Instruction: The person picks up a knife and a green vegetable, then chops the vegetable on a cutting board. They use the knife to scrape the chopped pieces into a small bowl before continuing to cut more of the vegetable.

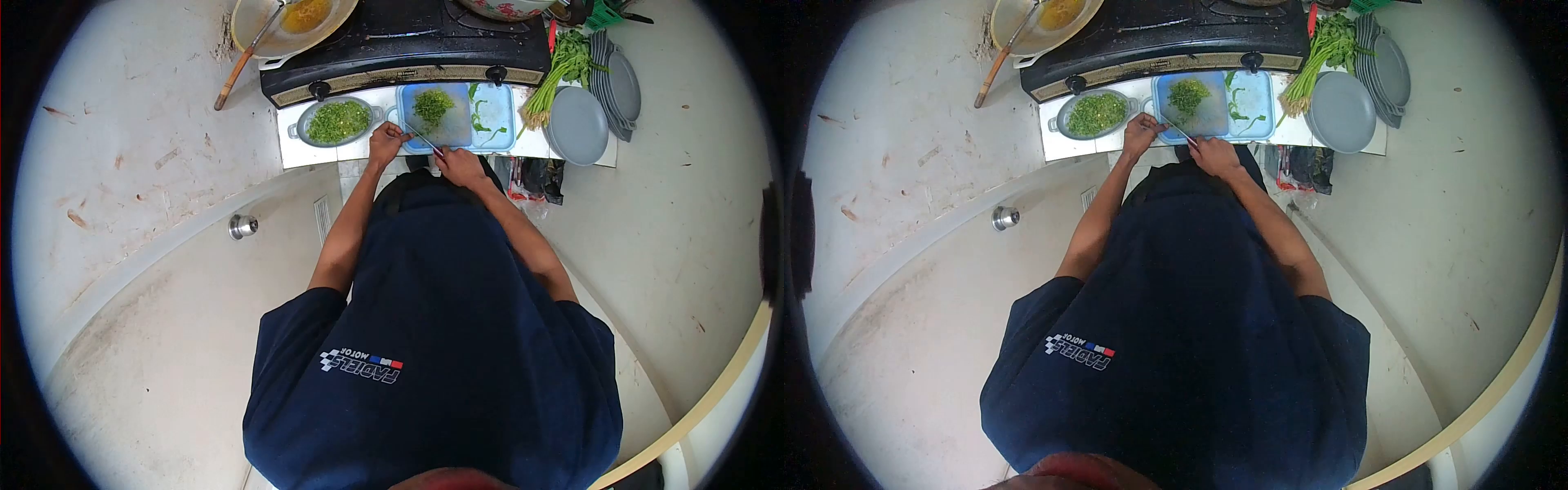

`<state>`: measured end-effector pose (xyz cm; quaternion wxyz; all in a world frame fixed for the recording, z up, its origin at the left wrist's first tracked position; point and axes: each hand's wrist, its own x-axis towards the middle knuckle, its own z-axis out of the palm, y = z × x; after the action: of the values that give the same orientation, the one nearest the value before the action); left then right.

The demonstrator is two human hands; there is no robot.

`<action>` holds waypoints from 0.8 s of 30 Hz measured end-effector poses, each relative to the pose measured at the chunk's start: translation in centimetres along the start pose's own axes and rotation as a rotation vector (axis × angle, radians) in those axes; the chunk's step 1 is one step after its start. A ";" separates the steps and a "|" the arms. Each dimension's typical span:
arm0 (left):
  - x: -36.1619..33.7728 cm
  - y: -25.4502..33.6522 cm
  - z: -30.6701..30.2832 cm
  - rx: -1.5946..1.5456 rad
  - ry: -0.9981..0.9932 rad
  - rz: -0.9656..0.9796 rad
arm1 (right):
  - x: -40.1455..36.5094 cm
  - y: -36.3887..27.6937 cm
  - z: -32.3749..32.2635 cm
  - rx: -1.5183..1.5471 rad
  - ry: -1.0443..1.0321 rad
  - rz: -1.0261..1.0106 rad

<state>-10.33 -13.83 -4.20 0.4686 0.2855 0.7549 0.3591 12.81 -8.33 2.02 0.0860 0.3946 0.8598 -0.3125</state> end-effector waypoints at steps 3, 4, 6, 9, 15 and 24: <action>0.0 0.1 -0.1 -0.012 0.004 0.019 | 0.1 -0.4 0.0 -0.021 0.017 -0.035; 0.1 -0.1 0.0 -0.038 -0.001 0.030 | 0.3 -0.5 0.2 -0.021 0.016 -0.036; 0.1 -0.1 -0.1 -0.032 -0.005 0.025 | 0.9 -0.6 0.4 -0.001 0.057 -0.080; 0.0 0.2 -0.2 -0.025 -0.010 0.020 | 2.1 -0.9 0.6 -0.020 0.056 -0.081; 0.3 -0.5 -0.2 -0.050 -0.020 0.020 | 0.3 -0.5 0.1 -0.062 -0.014 0.018; -0.4 0.7 -0.3 0.020 0.007 0.046 | 0.1 -0.9 0.0 -0.039 -0.024 0.058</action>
<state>-10.34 -13.84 -3.38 0.4547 0.3062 0.7535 0.3630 12.12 -8.69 2.43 0.1132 0.4137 0.8529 -0.2977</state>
